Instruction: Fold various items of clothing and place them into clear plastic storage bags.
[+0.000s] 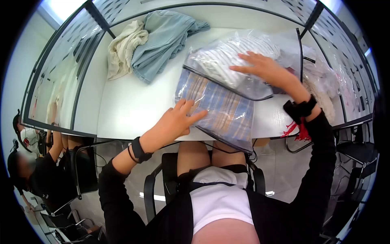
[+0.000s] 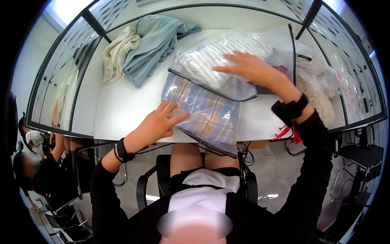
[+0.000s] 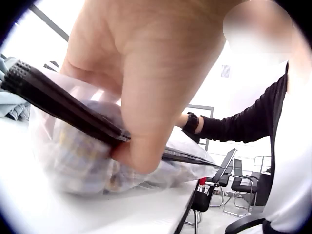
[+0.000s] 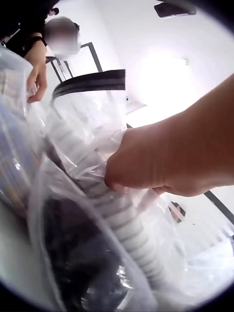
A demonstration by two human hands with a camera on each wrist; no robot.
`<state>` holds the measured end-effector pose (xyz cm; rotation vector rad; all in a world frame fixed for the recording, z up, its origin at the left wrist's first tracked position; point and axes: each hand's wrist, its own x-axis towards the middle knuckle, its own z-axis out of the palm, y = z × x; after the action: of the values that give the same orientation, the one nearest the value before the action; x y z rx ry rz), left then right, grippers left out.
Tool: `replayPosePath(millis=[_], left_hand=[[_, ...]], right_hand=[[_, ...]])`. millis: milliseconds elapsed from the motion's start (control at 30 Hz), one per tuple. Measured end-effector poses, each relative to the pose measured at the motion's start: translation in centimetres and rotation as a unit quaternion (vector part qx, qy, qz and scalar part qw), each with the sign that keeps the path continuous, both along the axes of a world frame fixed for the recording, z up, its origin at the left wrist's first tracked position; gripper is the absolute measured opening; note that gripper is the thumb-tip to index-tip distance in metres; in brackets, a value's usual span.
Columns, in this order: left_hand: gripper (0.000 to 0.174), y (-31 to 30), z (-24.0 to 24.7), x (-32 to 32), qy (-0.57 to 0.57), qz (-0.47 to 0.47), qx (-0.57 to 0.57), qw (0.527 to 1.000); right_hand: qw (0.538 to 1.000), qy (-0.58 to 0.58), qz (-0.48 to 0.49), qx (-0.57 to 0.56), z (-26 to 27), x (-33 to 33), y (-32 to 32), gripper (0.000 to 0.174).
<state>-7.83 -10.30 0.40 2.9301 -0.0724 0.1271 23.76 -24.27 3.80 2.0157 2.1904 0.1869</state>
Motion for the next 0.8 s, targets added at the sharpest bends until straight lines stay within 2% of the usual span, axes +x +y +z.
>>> replayPosePath(millis=[133, 167, 233, 300, 333, 367, 400, 433, 467, 500, 567, 600, 633, 700, 767, 800], left_hand=[[0.052, 4.0, -2.1, -1.3, -0.034, 0.015, 0.088, 0.995], [0.054, 4.8, -0.9, -2.0, -0.030, 0.006, 0.058, 0.998], [0.054, 7.2, 0.9, -3.9, 0.070, -0.015, -0.063, 0.995], [0.058, 10.3, 2.9, -5.0, 0.126, -0.094, -0.209, 0.965], [0.066, 12.4, 3.7, -5.1, 0.156, -0.069, -0.189, 0.967], [0.067, 13.8, 5.5, -4.9, 0.127, 0.021, -0.202, 0.971], [0.069, 15.8, 6.1, -4.6, 0.055, 0.095, -0.196, 0.974], [0.071, 19.4, 4.8, -4.1, -0.043, 0.140, -0.133, 0.980], [0.092, 23.2, 3.9, -3.3, -0.062, 0.219, -0.099, 0.969], [0.100, 25.8, 3.2, -2.3, -0.035, 0.281, -0.088, 0.955], [0.116, 29.9, 2.2, -0.6, 0.015, 0.402, -0.066, 0.913], [0.123, 30.7, 1.5, 0.1, 0.010, 0.427, -0.170, 0.888], [0.126, 30.4, 1.3, 0.8, 0.019, 0.438, -0.219, 0.871], [0.134, 29.7, 1.0, 2.2, 0.034, 0.464, -0.312, 0.828], [0.131, 33.1, -3.3, 2.8, -0.038, 0.437, -0.180, 0.880], [0.127, 33.3, -3.2, 3.1, -0.043, 0.447, -0.224, 0.865]], right_hand=[[0.995, -0.073, 0.059, -0.023, 2.0, 3.2, -2.1, 0.078], [0.994, -0.066, 0.066, -0.049, 2.3, 3.6, -2.8, 0.078], [0.991, -0.054, 0.078, -0.099, 3.0, 3.7, -3.7, 0.078], [0.967, 0.100, 0.012, -0.234, 6.5, 3.9, -2.4, 0.080], [0.938, 0.176, -0.022, -0.297, 7.8, 4.3, -1.4, 0.082], [0.923, 0.212, 0.044, -0.317, 8.3, 6.5, 0.6, 0.085], [0.924, 0.232, 0.016, -0.302, 8.8, 7.6, 3.4, 0.085], [0.923, 0.254, -0.013, -0.289, 9.2, 7.6, 5.9, 0.086], [0.908, 0.328, -0.108, -0.236, 10.0, 5.4, 8.4, 0.081], [0.879, 0.395, -0.199, -0.179, 10.8, 3.1, 11.2, 0.076], [0.843, 0.439, -0.295, -0.103, 8.1, 3.0, 17.2, 0.086], [0.807, 0.481, -0.328, -0.098, 7.0, 2.1, 19.6, 0.092], [0.766, 0.524, -0.360, -0.094, 5.5, 1.4, 21.8, 0.100], [0.755, 0.570, -0.317, -0.074, 0.6, 0.9, 25.6, 0.104], [0.717, 0.637, -0.276, 0.070, -4.1, 1.2, 30.0, 0.099], [0.689, 0.664, -0.254, 0.137, -5.3, 1.1, 31.3, 0.097]])
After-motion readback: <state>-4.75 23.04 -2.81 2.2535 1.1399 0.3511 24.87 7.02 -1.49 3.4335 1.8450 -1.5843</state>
